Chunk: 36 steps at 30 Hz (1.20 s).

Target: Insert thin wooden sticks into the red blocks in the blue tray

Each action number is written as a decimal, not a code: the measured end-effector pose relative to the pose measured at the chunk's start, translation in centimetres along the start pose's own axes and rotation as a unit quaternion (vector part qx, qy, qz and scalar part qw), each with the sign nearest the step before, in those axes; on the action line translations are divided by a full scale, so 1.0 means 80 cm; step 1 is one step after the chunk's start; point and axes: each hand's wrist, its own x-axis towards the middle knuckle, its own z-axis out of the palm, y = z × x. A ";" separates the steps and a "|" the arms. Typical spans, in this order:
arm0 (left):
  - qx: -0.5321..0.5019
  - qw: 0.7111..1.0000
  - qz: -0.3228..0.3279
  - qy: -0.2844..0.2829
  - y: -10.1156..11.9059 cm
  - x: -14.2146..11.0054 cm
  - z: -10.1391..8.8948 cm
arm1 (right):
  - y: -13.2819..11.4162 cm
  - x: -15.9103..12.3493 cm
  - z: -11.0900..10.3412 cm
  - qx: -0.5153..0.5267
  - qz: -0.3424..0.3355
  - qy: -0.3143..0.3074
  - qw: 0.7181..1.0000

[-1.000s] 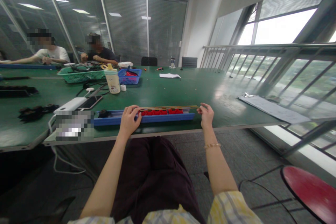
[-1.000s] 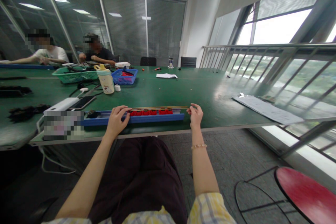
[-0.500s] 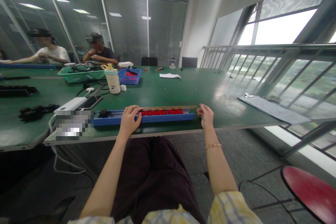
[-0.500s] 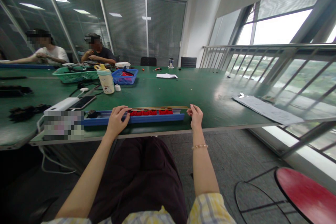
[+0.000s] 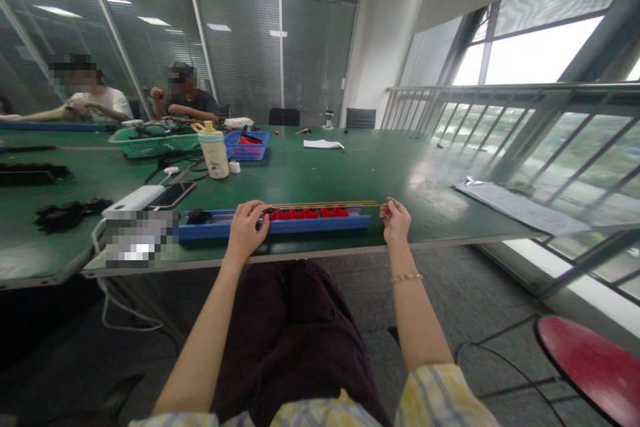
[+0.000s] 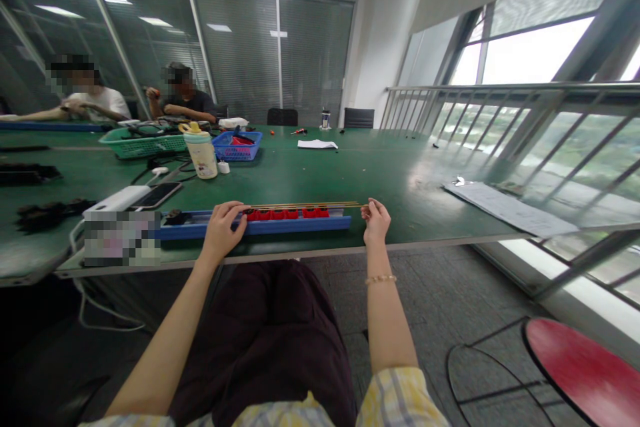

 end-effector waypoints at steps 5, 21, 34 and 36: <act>0.001 1.000 -0.004 -0.002 0.001 0.000 -0.001 | 0.000 0.003 -0.001 0.015 -0.006 0.054 0.998; -0.002 1.000 -0.008 -0.007 0.002 0.001 -0.003 | 0.006 0.009 -0.009 -0.074 -0.126 0.147 0.978; -0.004 1.000 -0.008 -0.007 0.003 0.001 -0.003 | -0.002 -0.009 -0.003 -0.222 -0.144 0.198 0.944; -0.004 1.000 -0.010 -0.008 0.002 0.000 -0.003 | -0.003 -0.011 -0.003 -0.262 -0.153 0.189 0.934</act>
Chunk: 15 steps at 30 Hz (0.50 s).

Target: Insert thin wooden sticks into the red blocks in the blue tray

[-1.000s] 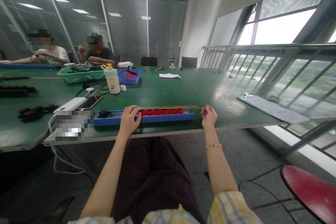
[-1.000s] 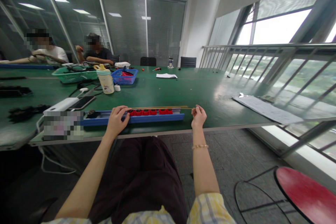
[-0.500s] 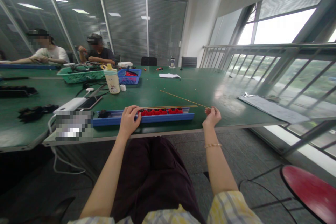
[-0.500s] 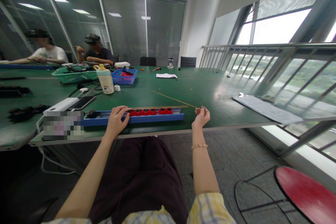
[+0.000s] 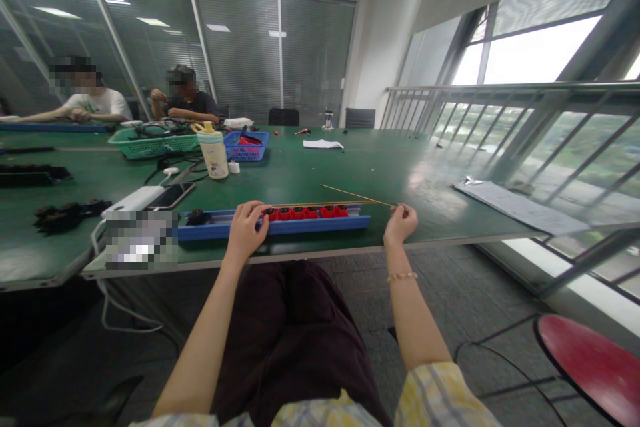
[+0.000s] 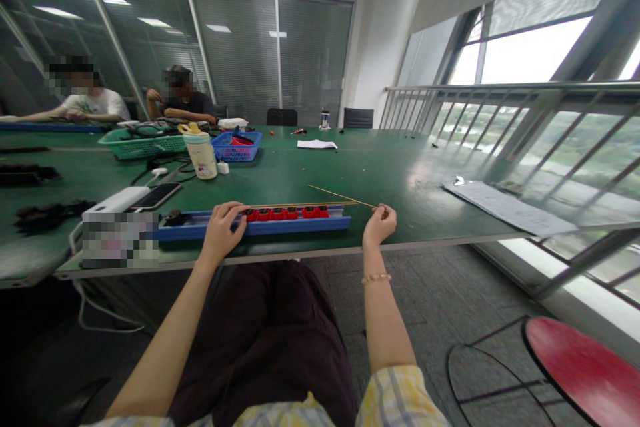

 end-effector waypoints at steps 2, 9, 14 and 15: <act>0.000 1.000 0.001 0.001 0.000 0.000 0.000 | -0.001 0.000 -0.002 -0.040 -0.021 -0.019 0.999; 0.000 1.000 0.002 0.005 0.000 -0.001 0.000 | -0.006 0.009 -0.012 -0.245 -0.075 -0.104 0.961; -0.002 1.000 0.003 0.004 -0.001 -0.001 0.001 | 0.003 0.027 -0.024 -0.312 -0.095 -0.148 0.934; -0.002 1.000 0.003 0.003 -0.002 -0.001 0.001 | 0.006 0.031 -0.026 -0.324 -0.090 -0.154 0.929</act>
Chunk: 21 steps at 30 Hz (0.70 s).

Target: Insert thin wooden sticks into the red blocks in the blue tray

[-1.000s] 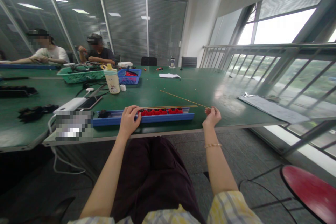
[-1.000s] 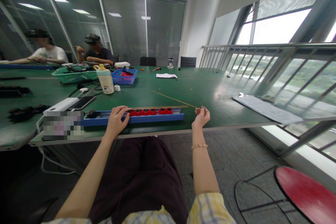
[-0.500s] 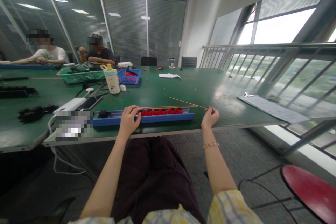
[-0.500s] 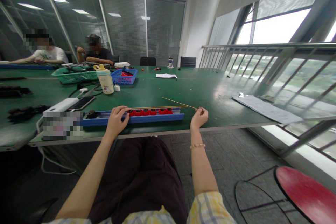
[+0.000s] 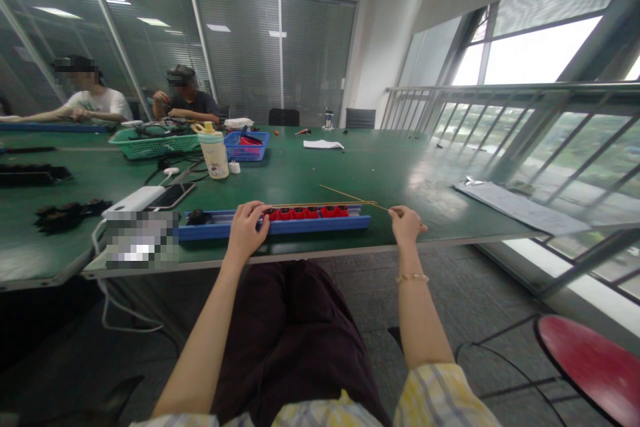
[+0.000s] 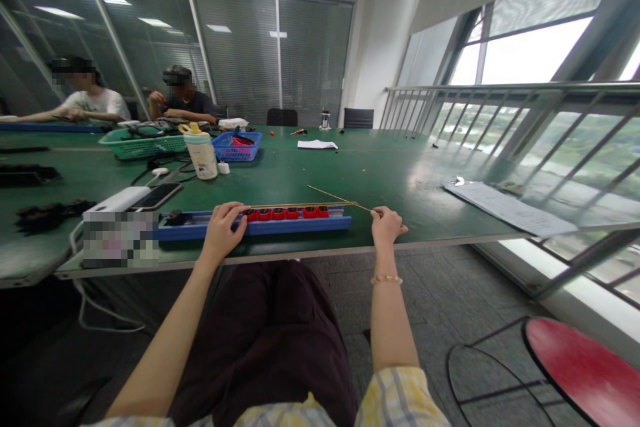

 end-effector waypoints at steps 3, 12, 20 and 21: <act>0.000 1.000 0.001 -0.002 -0.001 0.000 0.000 | 0.014 0.007 -0.002 -0.028 0.016 -0.026 0.999; 0.003 1.000 0.000 0.003 0.000 0.000 -0.001 | 0.034 0.008 -0.004 -0.060 0.032 -0.008 0.998; 0.006 1.000 0.002 0.003 -0.001 0.000 0.000 | 0.026 0.009 -0.001 -0.122 0.036 -0.043 0.991; 0.005 1.000 0.001 0.003 -0.001 0.000 0.000 | 0.025 0.010 0.000 -0.116 0.034 -0.046 0.992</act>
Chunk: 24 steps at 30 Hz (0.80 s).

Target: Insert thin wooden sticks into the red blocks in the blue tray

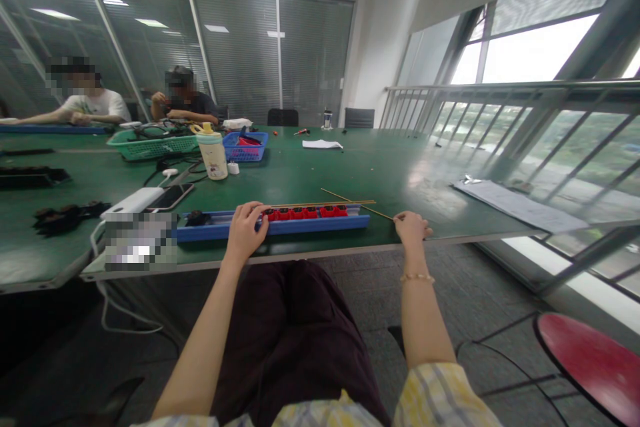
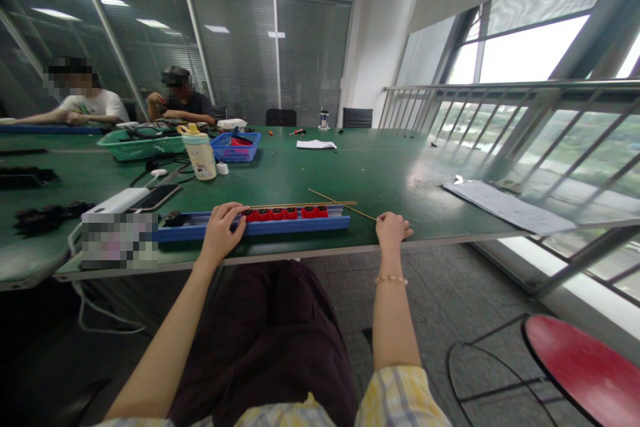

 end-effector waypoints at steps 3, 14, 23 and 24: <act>-0.002 1.000 -0.004 -0.002 0.000 0.000 0.000 | -0.001 -0.001 0.001 0.012 -0.003 -0.006 1.000; 0.003 1.000 -0.003 -0.006 0.000 0.000 0.000 | -0.047 -0.016 -0.008 0.160 -0.099 0.134 0.973; 0.000 1.000 -0.008 -0.003 0.005 0.001 -0.001 | -0.076 -0.044 0.015 0.272 -0.250 0.154 0.916; 0.001 1.000 -0.011 -0.003 0.005 0.002 -0.001 | -0.075 -0.044 0.014 0.285 -0.247 0.147 0.915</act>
